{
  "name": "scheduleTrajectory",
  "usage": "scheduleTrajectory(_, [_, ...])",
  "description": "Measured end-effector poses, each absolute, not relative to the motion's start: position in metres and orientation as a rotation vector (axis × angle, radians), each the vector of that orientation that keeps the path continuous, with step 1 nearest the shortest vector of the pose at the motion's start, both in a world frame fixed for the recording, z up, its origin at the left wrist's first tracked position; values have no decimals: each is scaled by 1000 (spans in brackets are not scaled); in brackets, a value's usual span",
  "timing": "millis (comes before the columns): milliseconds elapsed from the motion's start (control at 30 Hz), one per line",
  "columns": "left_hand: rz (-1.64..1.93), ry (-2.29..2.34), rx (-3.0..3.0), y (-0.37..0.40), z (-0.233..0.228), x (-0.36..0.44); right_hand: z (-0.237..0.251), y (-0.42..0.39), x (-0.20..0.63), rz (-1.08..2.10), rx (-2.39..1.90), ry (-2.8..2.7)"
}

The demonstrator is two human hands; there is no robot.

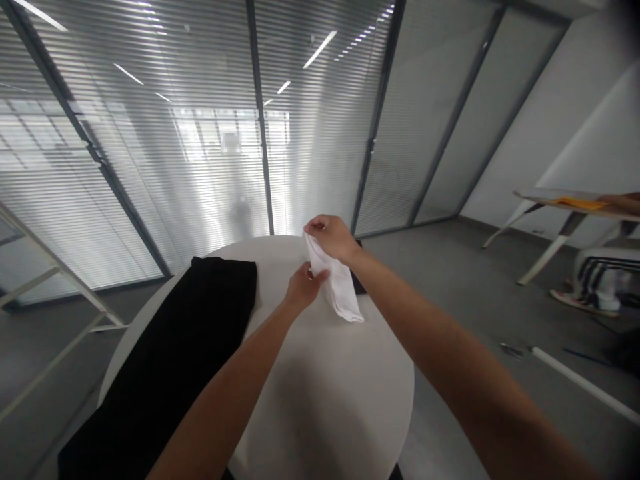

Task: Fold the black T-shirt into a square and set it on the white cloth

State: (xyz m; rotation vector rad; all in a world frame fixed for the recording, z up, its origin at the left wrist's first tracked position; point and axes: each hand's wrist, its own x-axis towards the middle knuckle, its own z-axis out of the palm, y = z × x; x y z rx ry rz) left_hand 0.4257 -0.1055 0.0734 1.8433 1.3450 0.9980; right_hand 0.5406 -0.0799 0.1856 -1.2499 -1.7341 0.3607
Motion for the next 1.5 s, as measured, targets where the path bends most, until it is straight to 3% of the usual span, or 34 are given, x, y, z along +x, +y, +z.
scheduleTrajectory(167, [982,1455,1954,-82,97,381,199,-82,549,255,-1275,-1790])
scheduleTrajectory(267, [911,1700,2211,-62,148,349,211,-80,547,229,-1290,-1739])
scheduleTrajectory(367, [1093,1920,2208,-49,206,329,230,-86,538,186,-1169,-1674])
scheduleTrajectory(533, [1208,1638,2310,-63,242,306,250,-116,526,360,-971,-1666])
scheduleTrajectory(733, [1087,1489,2139,-93,212,275,236,-145,512,952,-884,-1633])
scheduleTrajectory(833, [1197,1414,1925,-100,195,266,222,-152,502,1160,-845,-1558])
scheduleTrajectory(1000, [1301,1387,1631,-108,165,262,157,-150,493,1081,-1095,-1817])
scheduleTrajectory(1200, [1093,1502,1639,-136,102,268,77,-136,480,940,-1227,-2054])
scheduleTrajectory(1367, [527,1814,2293,-176,36,261,71,-126,485,1195,-1230,-1641])
scheduleTrajectory(1500, [391,1798,2226,-175,31,249,86,-127,500,1106,-1298,-1507])
